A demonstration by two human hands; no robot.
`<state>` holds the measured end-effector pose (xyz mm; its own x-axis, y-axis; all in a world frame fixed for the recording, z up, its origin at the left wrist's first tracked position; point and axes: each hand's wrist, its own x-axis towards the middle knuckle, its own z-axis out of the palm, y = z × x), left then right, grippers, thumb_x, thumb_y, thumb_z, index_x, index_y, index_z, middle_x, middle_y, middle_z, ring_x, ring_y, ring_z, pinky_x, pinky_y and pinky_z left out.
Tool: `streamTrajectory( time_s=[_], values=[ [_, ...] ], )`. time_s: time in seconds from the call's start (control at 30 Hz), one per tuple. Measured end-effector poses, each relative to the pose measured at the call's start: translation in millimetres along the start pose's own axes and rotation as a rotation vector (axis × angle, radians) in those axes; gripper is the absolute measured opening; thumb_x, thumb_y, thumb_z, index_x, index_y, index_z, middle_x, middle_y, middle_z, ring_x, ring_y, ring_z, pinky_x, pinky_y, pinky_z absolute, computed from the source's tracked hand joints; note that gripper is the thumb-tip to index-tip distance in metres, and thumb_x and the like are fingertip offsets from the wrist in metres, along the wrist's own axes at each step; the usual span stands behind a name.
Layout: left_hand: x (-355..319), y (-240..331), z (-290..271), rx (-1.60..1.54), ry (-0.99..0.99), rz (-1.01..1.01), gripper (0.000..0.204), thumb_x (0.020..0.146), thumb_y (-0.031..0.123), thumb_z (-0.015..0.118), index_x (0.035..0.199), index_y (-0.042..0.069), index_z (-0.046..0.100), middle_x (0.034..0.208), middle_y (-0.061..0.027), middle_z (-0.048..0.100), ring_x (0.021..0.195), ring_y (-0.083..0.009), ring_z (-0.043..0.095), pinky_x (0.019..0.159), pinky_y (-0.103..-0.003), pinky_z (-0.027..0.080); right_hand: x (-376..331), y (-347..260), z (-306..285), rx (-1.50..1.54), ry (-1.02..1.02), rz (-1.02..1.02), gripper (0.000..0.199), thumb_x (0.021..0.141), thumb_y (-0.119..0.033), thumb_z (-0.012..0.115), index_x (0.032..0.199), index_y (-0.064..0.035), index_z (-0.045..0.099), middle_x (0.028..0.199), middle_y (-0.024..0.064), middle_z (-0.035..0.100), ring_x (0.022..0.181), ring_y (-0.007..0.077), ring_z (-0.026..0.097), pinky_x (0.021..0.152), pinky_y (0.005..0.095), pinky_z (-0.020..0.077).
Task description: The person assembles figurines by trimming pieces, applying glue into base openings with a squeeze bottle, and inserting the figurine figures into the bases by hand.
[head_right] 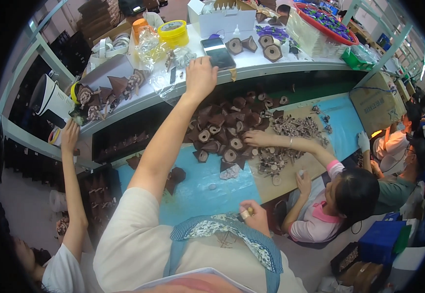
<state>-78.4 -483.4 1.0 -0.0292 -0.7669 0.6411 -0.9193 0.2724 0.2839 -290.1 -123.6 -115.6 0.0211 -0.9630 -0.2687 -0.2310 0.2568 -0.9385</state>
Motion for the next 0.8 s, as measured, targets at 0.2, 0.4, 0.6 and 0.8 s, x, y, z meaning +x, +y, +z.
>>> streamTrajectory(
  time_s=[0.2,0.4,0.6,0.8],
  values=[
    [21.1,-59.2,-19.0,0.332,-0.001,0.246,0.026,0.081,0.014,0.053,0.105,0.009,0.062,0.112,-0.0089,0.060,0.113,-0.0276,0.050,0.093,-0.053,0.035,13.1,-30.6,-2.0,0.169,0.030,-0.028,0.018,0.083,-0.007,0.062,0.100,-0.0021,0.059,0.074,-0.0007,0.057,0.066,0.0062,0.050,0.059,0.0216,0.0400],
    [27.1,-81.5,-55.7,0.401,-0.333,0.031,0.028,0.078,0.010,0.053,0.103,0.013,0.066,0.112,-0.0088,0.061,0.114,-0.0261,0.051,0.095,-0.054,0.034,19.8,-41.1,0.3,0.292,0.040,-0.227,0.022,0.076,0.007,0.051,0.095,-0.0017,0.058,0.090,0.0058,0.057,0.079,0.0096,0.052,0.068,0.0207,0.0422],
    [-47.1,-7.9,-97.4,-0.052,0.072,0.220,0.022,0.076,0.008,0.061,0.098,0.008,0.065,0.103,-0.0108,0.062,0.099,-0.0292,0.056,0.087,-0.045,0.041,51.3,-66.9,2.1,0.167,0.050,-0.451,0.014,0.069,0.000,0.044,0.080,-0.0002,0.053,0.094,0.0097,0.052,0.080,0.0162,0.051,0.075,0.0254,0.0396],
    [-214.6,12.5,-139.6,-0.687,-0.409,-0.139,0.029,0.078,0.014,0.067,0.104,0.004,0.060,0.095,-0.0130,0.063,0.084,-0.0274,0.061,0.072,-0.035,0.049,128.4,-149.0,16.6,0.351,0.097,-0.773,0.014,0.076,-0.014,0.045,0.079,-0.0030,0.054,0.082,0.0061,0.052,0.075,0.0142,0.046,0.069,0.0249,0.0369]
  ],
)
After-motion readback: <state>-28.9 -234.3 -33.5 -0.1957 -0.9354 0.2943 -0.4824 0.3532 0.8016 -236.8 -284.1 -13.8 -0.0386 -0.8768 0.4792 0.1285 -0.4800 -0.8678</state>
